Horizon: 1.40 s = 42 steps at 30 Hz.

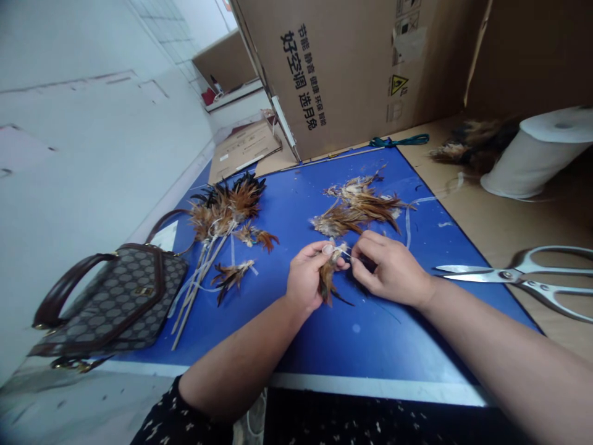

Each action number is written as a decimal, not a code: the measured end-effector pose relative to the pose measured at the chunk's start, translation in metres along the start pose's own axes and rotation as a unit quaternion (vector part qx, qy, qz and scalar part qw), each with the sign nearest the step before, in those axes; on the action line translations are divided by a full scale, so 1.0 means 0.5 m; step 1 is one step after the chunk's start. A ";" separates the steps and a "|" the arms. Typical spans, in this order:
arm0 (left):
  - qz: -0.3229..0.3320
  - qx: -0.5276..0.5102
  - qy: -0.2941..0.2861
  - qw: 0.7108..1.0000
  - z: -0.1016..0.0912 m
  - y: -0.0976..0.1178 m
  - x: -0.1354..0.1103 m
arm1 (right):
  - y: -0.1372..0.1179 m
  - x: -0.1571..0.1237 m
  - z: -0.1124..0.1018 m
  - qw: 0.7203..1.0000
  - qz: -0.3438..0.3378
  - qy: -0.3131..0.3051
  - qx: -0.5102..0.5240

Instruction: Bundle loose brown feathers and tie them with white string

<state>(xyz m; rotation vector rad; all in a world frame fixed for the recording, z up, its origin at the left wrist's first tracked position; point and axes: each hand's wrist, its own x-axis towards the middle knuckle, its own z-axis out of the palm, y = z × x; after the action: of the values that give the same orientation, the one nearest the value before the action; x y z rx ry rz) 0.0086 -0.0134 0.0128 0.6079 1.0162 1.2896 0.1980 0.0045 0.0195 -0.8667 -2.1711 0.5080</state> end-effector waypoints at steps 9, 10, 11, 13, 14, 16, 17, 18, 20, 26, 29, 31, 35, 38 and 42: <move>0.041 -0.007 -0.015 0.999 0.007 -0.012 -0.010 | -0.009 0.000 0.003 0.995 0.074 -0.025 0.064; 0.039 -0.007 -0.019 0.999 0.007 -0.012 -0.011 | -0.011 0.001 0.004 0.994 0.073 -0.025 0.076; 0.032 -0.007 -0.025 0.999 0.007 -0.011 -0.012 | -0.013 0.001 0.004 0.993 0.073 -0.024 0.086; 0.019 -0.005 -0.036 0.999 0.005 -0.006 -0.014 | -0.015 0.001 0.006 0.993 0.072 -0.016 0.097; 0.017 0.000 -0.039 0.999 0.003 -0.002 -0.014 | -0.016 0.001 0.008 0.993 0.071 -0.011 0.097; 0.029 0.014 -0.037 0.999 -0.001 0.006 -0.016 | -0.017 -0.001 0.012 0.994 0.066 0.001 0.088; 0.036 0.021 -0.040 0.998 -0.003 0.010 -0.017 | -0.017 -0.002 0.016 0.995 0.063 0.006 0.083; 0.040 0.024 -0.051 0.998 -0.004 0.013 -0.018 | -0.018 -0.003 0.020 0.995 0.061 0.010 0.078; 0.035 0.021 -0.084 0.996 -0.004 0.015 -0.020 | -0.018 -0.006 0.028 0.996 0.060 0.020 0.062; 0.005 0.002 -0.072 0.997 0.004 0.003 -0.017 | -0.009 -0.014 0.041 0.994 0.052 0.030 -0.089; -0.020 0.007 -0.056 0.998 0.002 0.001 -0.011 | -0.005 -0.014 0.040 0.984 0.040 0.027 -0.169; -0.045 0.008 -0.073 0.996 -0.002 0.003 -0.007 | -0.005 -0.013 0.041 0.979 0.038 0.030 -0.198; -0.063 -0.009 -0.108 0.992 -0.005 0.007 -0.003 | -0.002 -0.010 0.044 0.971 0.034 0.056 -0.228; -0.053 -0.020 -0.145 0.988 -0.004 0.008 -0.003 | 0.003 -0.010 0.045 0.970 0.039 0.070 -0.231; -0.059 0.015 -0.167 0.984 -0.006 0.004 -0.003 | 0.007 -0.012 0.046 0.973 0.036 0.069 -0.219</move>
<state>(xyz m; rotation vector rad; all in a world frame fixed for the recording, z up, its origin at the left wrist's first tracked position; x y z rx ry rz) 0.0049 -0.0150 0.0135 0.7464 0.7822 1.0276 0.1850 0.0005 -0.0005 -1.1818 -2.1612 -0.0078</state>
